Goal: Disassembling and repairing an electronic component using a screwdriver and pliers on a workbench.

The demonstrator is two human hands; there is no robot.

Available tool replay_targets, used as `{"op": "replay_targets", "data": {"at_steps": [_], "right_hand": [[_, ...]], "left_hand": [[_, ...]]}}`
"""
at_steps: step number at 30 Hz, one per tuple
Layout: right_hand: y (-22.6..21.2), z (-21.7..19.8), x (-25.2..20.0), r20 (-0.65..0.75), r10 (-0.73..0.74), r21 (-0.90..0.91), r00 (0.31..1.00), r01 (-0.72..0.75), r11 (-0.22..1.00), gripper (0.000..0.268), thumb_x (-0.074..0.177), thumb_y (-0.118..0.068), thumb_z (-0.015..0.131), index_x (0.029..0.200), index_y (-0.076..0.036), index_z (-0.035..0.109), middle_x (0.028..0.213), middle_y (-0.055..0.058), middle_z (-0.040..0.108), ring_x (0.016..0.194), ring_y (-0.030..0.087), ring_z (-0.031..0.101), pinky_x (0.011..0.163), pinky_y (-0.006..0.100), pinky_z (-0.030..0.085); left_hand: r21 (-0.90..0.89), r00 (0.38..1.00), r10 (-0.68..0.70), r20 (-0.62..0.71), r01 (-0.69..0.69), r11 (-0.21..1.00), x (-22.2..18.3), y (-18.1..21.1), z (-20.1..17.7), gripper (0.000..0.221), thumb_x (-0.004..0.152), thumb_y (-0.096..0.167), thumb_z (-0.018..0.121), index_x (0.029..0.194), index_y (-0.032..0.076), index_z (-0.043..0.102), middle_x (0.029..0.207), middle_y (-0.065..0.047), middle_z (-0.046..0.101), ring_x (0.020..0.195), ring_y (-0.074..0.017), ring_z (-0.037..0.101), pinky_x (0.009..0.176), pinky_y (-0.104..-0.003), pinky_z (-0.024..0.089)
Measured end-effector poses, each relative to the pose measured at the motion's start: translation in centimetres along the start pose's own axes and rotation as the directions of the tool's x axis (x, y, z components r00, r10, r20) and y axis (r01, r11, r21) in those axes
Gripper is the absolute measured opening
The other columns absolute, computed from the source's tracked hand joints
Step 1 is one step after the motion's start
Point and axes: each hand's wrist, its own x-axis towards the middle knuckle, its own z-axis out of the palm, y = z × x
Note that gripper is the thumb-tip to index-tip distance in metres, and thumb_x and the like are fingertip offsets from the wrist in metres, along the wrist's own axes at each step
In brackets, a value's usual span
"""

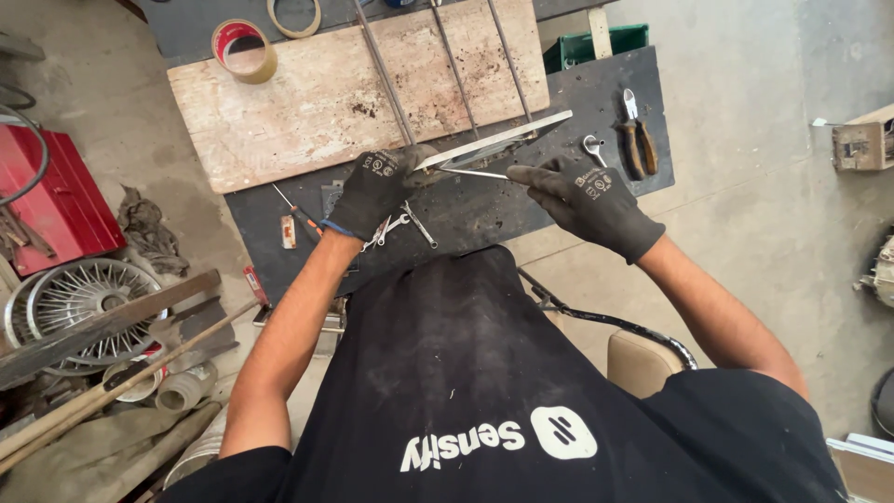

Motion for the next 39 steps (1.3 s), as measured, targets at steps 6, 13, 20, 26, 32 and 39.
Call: {"op": "replay_targets", "data": {"at_steps": [6, 13, 20, 26, 32, 39], "right_hand": [[-0.4, -1.1, 0.3, 0.023, -0.024, -0.101, 0.999, 0.026, 0.995, 0.037, 0.103, -0.034, 0.056, 0.139, -0.037, 0.064, 0.108, 0.003, 0.069, 0.097, 0.03, 0.071, 0.079, 0.044, 0.057], [-0.6, -3.1, 2.4, 0.087, -0.137, -0.439, 0.987, 0.161, 0.884, 0.03, 0.094, -0.027, 0.067, 0.123, -0.034, 0.072, 0.108, 0.003, 0.069, 0.098, 0.028, 0.07, 0.075, 0.043, 0.059], [0.8, -5.5, 4.7, 0.196, -0.215, -0.116, 0.957, 0.241, 0.964, 0.031, 0.099, -0.023, 0.06, 0.128, -0.029, 0.07, 0.101, 0.01, 0.071, 0.099, 0.039, 0.07, 0.079, 0.054, 0.058], [0.4, -5.1, 5.3, 0.37, 0.01, 0.173, 0.929, -0.079, 0.982, 0.032, 0.101, -0.026, 0.058, 0.129, -0.033, 0.072, 0.092, 0.006, 0.078, 0.097, 0.033, 0.073, 0.09, 0.047, 0.055], [0.2, -4.4, 5.2, 0.409, 0.086, 0.295, 0.909, -0.221, 0.929, 0.03, 0.102, -0.023, 0.057, 0.127, -0.023, 0.074, 0.084, 0.006, 0.078, 0.083, 0.023, 0.072, 0.086, 0.041, 0.054], [1.9, -2.2, 5.4, 0.417, 0.001, 0.526, 0.909, -0.242, 0.816, 0.03, 0.102, -0.015, 0.053, 0.124, -0.012, 0.073, 0.071, 0.003, 0.068, 0.054, 0.011, 0.051, 0.053, 0.028, 0.044]], "left_hand": [[-0.044, 0.997, -0.081, 0.01, 0.082, 0.996, -0.2, -3.5, 3.6, 0.04, 0.103, 0.05, 0.056, 0.131, 0.023, 0.059, 0.093, -0.007, 0.072, 0.094, -0.0297, 0.072, 0.083, -0.043, 0.058], [0.001, 1.0, -0.006, -0.017, 0.006, 1.0, -0.1, -3.2, 3.0, 0.043, 0.102, 0.046, 0.057, 0.139, 0.023, 0.056, 0.099, -0.005, 0.071, 0.098, -0.0271, 0.072, 0.086, -0.041, 0.058], [0.121, 1.0, 0.009, -0.022, -0.007, 0.993, -0.2, -3.2, 4.5, 0.042, 0.102, 0.039, 0.057, 0.134, 0.011, 0.058, 0.096, -0.014, 0.071, 0.094, -0.0349, 0.071, 0.086, -0.049, 0.057], [0.291, 0.997, 0.079, -0.02, -0.069, 0.954, -0.6, -3.6, 4.9, 0.047, 0.099, 0.04, 0.063, 0.133, 0.007, 0.062, 0.094, -0.015, 0.073, 0.09, -0.0343, 0.072, 0.083, -0.048, 0.059], [0.213, 0.997, 0.071, 0.023, -0.074, 0.974, -0.3, -3.7, 4.4, 0.046, 0.101, 0.044, 0.059, 0.134, 0.012, 0.059, 0.097, -0.011, 0.072, 0.094, -0.0319, 0.072, 0.084, -0.046, 0.057], [0.081, 0.999, -0.047, 0.025, 0.045, 0.996, -0.1, -1.6, 2.9, 0.041, 0.107, 0.052, 0.045, 0.132, 0.021, 0.058, 0.096, -0.007, 0.071, 0.096, -0.029, 0.072, 0.086, -0.043, 0.057]]}}
